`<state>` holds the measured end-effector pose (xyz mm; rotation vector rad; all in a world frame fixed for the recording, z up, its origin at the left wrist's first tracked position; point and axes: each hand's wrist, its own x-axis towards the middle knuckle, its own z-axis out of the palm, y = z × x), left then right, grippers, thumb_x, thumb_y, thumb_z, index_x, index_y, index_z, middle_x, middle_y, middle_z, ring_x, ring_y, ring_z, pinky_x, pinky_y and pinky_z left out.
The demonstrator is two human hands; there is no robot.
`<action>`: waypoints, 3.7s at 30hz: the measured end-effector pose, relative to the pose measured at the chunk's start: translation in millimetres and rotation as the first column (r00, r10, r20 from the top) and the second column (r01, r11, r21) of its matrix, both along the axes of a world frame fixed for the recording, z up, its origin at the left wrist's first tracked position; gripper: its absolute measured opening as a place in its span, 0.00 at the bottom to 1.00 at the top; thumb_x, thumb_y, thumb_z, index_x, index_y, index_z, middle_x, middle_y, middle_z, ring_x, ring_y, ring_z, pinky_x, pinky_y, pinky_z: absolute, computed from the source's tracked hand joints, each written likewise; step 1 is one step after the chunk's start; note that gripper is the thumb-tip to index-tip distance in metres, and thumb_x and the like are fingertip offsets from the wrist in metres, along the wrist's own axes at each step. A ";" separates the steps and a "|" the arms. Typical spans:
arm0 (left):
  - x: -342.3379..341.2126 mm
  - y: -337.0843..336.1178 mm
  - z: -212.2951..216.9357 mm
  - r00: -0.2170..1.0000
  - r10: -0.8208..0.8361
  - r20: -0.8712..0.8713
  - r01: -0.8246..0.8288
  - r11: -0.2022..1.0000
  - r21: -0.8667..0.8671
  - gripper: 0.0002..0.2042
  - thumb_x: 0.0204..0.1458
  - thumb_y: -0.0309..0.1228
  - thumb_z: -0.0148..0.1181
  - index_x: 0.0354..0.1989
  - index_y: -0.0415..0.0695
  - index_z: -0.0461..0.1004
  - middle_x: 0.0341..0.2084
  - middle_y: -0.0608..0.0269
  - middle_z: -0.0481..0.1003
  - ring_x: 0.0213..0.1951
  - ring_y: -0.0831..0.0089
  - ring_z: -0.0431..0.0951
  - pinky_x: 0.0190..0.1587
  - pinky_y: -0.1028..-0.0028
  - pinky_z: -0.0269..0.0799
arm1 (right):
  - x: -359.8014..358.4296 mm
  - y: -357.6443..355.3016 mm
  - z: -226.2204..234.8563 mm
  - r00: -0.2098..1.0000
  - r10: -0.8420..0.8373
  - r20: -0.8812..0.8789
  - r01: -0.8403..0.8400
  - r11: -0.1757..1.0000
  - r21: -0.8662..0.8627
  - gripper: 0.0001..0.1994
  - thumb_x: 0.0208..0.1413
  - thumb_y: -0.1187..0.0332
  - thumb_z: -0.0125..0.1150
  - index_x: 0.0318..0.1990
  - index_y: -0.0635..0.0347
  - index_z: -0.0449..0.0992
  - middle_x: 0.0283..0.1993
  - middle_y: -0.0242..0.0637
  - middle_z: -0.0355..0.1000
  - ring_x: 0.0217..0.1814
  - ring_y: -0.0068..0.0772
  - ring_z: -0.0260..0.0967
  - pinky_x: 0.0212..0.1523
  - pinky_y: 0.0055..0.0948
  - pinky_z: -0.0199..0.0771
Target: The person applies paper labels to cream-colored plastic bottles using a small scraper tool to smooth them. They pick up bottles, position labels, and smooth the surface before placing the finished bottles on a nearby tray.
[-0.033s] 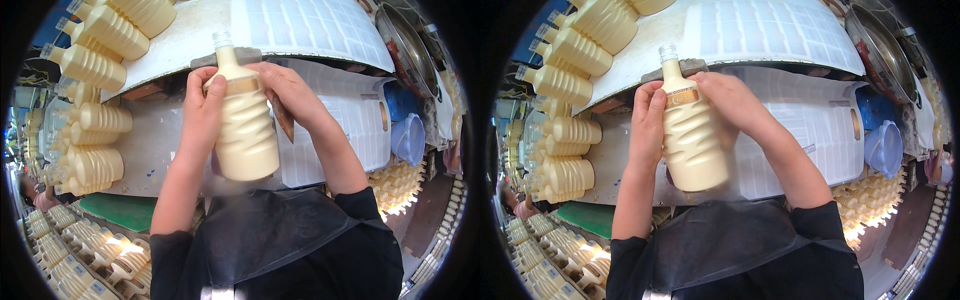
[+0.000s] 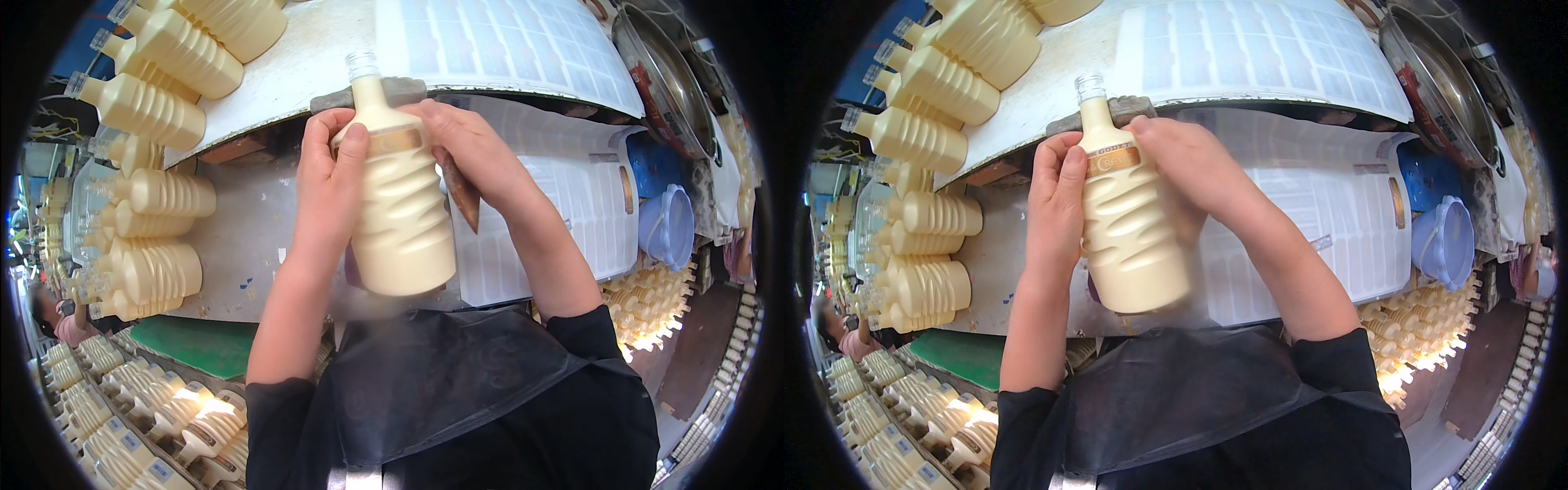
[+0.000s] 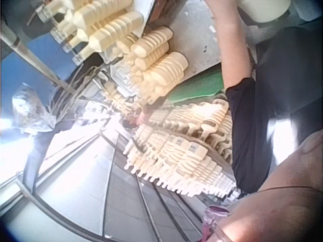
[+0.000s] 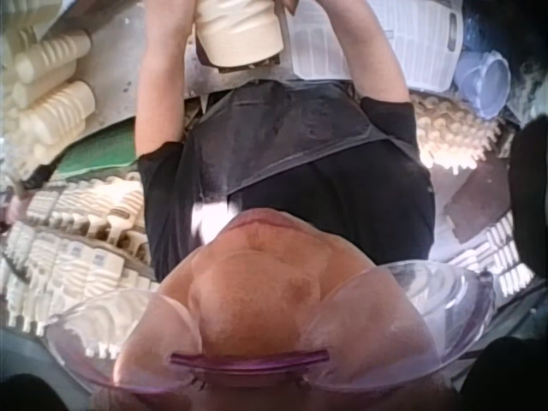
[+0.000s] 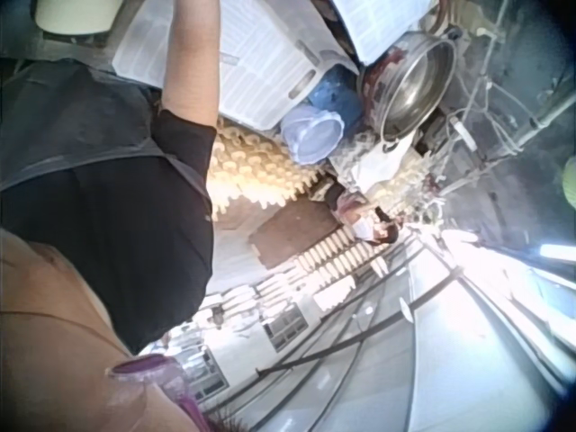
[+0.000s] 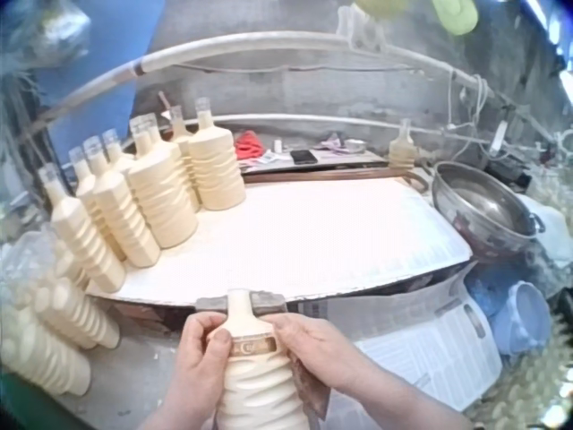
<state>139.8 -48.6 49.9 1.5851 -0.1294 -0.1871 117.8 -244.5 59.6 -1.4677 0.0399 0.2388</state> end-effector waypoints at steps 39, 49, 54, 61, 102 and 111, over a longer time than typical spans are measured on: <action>-5.6 -8.0 0.9 0.994 0.042 0.102 -0.061 0.979 0.195 0.22 0.67 0.44 0.54 0.57 0.37 0.65 0.47 0.48 0.75 0.47 0.64 0.77 0.52 0.66 0.72 | -3.3 12.1 -19.7 0.967 -0.061 0.248 0.119 0.967 -0.226 0.24 0.70 0.50 0.49 0.52 0.64 0.79 0.45 0.41 0.80 0.49 0.32 0.76 0.53 0.32 0.72; -14.9 4.3 -5.3 0.985 0.007 -0.173 -0.060 0.951 -0.302 0.20 0.72 0.42 0.47 0.63 0.40 0.66 0.51 0.60 0.75 0.51 0.74 0.76 0.57 0.70 0.73 | -5.7 -16.0 16.4 0.941 -0.337 0.031 0.330 0.933 0.143 0.17 0.67 0.60 0.55 0.49 0.68 0.79 0.43 0.36 0.80 0.45 0.27 0.77 0.51 0.26 0.76; -15.1 2.7 -9.7 0.964 -0.053 -0.262 -0.038 0.943 -0.329 0.19 0.73 0.40 0.46 0.63 0.41 0.67 0.53 0.59 0.75 0.53 0.72 0.77 0.58 0.68 0.74 | -27.4 20.2 15.1 0.853 -0.174 0.492 0.384 0.848 -0.366 0.15 0.63 0.71 0.64 0.55 0.68 0.76 0.50 0.33 0.78 0.48 0.20 0.75 0.51 0.23 0.76; -18.3 9.7 -20.2 0.938 -0.115 -0.327 -0.061 0.874 -0.481 0.20 0.73 0.42 0.45 0.63 0.41 0.66 0.55 0.58 0.75 0.56 0.71 0.75 0.60 0.68 0.71 | -29.2 9.5 -11.1 0.788 -0.506 0.350 0.589 0.784 -0.193 0.13 0.59 0.71 0.65 0.51 0.63 0.80 0.47 0.39 0.82 0.48 0.28 0.78 0.51 0.29 0.77; -30.5 18.0 7.5 0.918 -0.241 -0.315 -0.025 0.757 -0.653 0.36 0.71 0.58 0.31 0.69 0.38 0.62 0.60 0.56 0.73 0.62 0.64 0.71 0.66 0.63 0.65 | -20.0 60.5 51.3 0.435 0.425 0.794 0.595 0.526 -0.608 0.10 0.49 0.76 0.71 0.40 0.56 0.84 0.34 0.38 0.81 0.33 0.41 0.79 0.36 0.32 0.79; -22.9 22.3 -12.0 0.908 -0.135 -0.397 -0.160 0.763 -0.627 0.36 0.71 0.60 0.25 0.60 0.40 0.70 0.55 0.57 0.75 0.57 0.65 0.75 0.60 0.62 0.71 | -19.9 73.0 54.9 0.406 0.624 0.667 0.541 0.424 -0.726 0.08 0.50 0.70 0.63 0.39 0.60 0.79 0.33 0.37 0.78 0.37 0.41 0.78 0.40 0.36 0.77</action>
